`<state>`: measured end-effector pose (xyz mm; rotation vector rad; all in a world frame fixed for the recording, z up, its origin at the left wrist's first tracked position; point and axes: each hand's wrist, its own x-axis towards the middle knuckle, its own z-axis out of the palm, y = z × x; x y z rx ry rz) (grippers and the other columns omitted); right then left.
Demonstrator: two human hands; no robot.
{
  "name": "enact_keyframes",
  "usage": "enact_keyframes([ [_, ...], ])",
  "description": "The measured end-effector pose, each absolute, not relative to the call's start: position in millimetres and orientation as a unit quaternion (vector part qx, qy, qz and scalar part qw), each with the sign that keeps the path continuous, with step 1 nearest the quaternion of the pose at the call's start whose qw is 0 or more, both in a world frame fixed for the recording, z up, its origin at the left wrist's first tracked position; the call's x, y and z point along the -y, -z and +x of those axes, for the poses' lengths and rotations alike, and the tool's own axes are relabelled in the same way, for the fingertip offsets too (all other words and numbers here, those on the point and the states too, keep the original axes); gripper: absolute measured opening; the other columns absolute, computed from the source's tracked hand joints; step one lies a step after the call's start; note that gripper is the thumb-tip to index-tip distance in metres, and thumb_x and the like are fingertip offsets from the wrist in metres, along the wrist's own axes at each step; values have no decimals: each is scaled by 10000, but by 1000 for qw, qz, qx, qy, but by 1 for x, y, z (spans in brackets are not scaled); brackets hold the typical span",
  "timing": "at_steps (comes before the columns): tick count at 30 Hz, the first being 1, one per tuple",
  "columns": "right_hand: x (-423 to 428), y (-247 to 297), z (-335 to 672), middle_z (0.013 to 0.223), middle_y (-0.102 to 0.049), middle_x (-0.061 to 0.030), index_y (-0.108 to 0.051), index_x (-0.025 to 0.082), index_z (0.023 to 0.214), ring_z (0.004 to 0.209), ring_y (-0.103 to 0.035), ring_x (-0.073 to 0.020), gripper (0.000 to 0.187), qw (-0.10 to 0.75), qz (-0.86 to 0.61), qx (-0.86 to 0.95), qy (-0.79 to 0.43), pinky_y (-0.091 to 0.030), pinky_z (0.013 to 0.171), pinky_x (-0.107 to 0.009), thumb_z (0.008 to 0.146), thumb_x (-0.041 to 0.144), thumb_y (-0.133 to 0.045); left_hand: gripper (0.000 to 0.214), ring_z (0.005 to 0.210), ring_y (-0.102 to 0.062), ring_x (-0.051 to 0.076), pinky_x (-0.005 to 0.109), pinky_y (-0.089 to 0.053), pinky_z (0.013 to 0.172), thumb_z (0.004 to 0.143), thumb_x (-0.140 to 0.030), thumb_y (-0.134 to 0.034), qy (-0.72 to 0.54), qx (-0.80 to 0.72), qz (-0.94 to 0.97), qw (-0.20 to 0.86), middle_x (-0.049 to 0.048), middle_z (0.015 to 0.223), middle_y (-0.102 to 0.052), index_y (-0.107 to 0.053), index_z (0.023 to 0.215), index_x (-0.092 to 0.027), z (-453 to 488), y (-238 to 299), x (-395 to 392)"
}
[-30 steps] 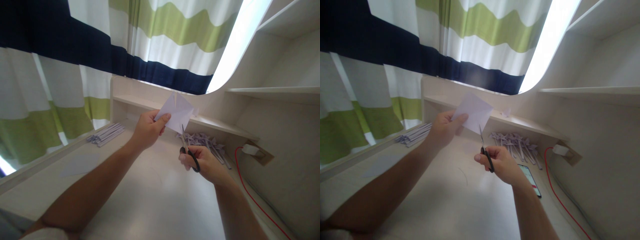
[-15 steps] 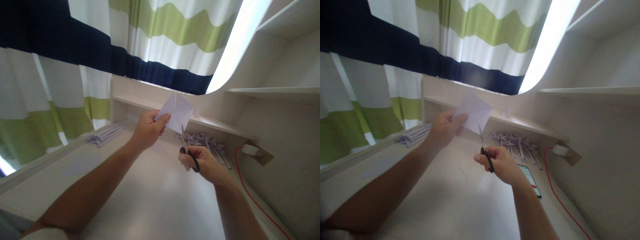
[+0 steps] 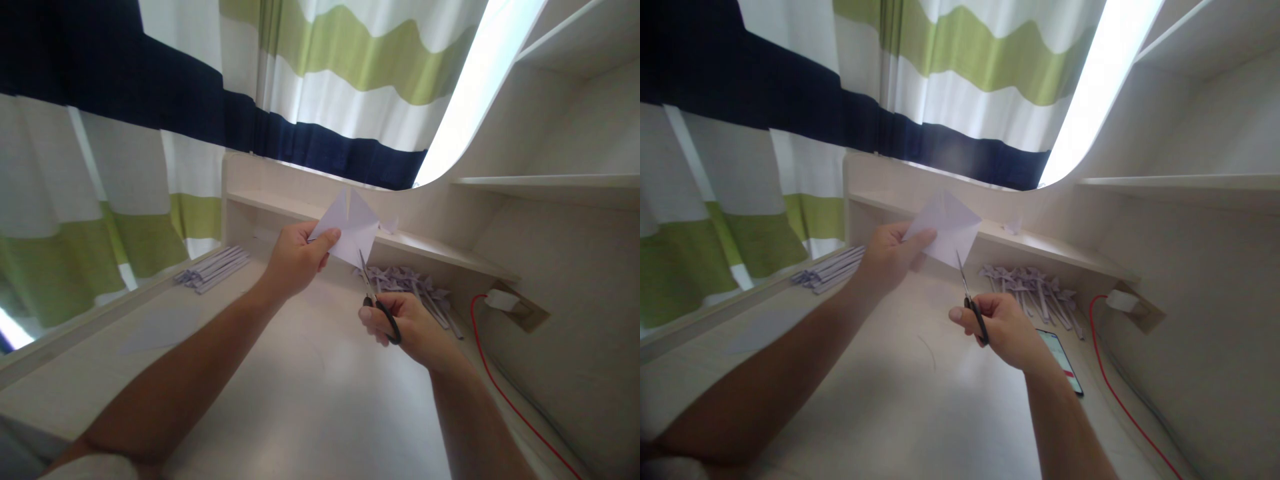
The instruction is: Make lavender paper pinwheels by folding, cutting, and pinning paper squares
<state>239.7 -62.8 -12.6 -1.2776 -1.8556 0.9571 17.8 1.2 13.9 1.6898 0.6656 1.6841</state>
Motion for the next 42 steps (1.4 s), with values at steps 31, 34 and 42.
enact_keyframes([
  [31, 64, 11, 237, 552, -597, 2, -638, 164, 637, 450, -460, -84, 487, 351, -522, 683, -371, -327, 432, -223, 816, 594, -780, 442, 400, -425, 74, 221, -286, 421, 884, -379, -676, -607, -258, 655, 368, -35, 426, -502, -545, 515, -174, 22, -11, -2],
  [34, 64, 10, 237, 534, -588, 5, -615, 170, 610, 431, -437, -79, 501, 348, -524, 686, -366, -303, 417, -226, 823, 594, -773, 434, 402, -425, 75, 221, -292, 426, 888, -383, -673, -607, -255, 653, 375, -36, 427, -502, -554, 527, -173, 23, -10, -3],
  [42, 65, 9, 234, 547, -607, -7, -652, 165, 623, 445, -475, -91, 466, 365, -527, 670, -375, -340, 426, -229, 802, 572, -792, 452, 410, -437, 83, 227, -312, 438, 916, -393, -623, -600, -257, 659, 374, -27, 432, -506, -543, 528, -176, 24, -10, -3],
])
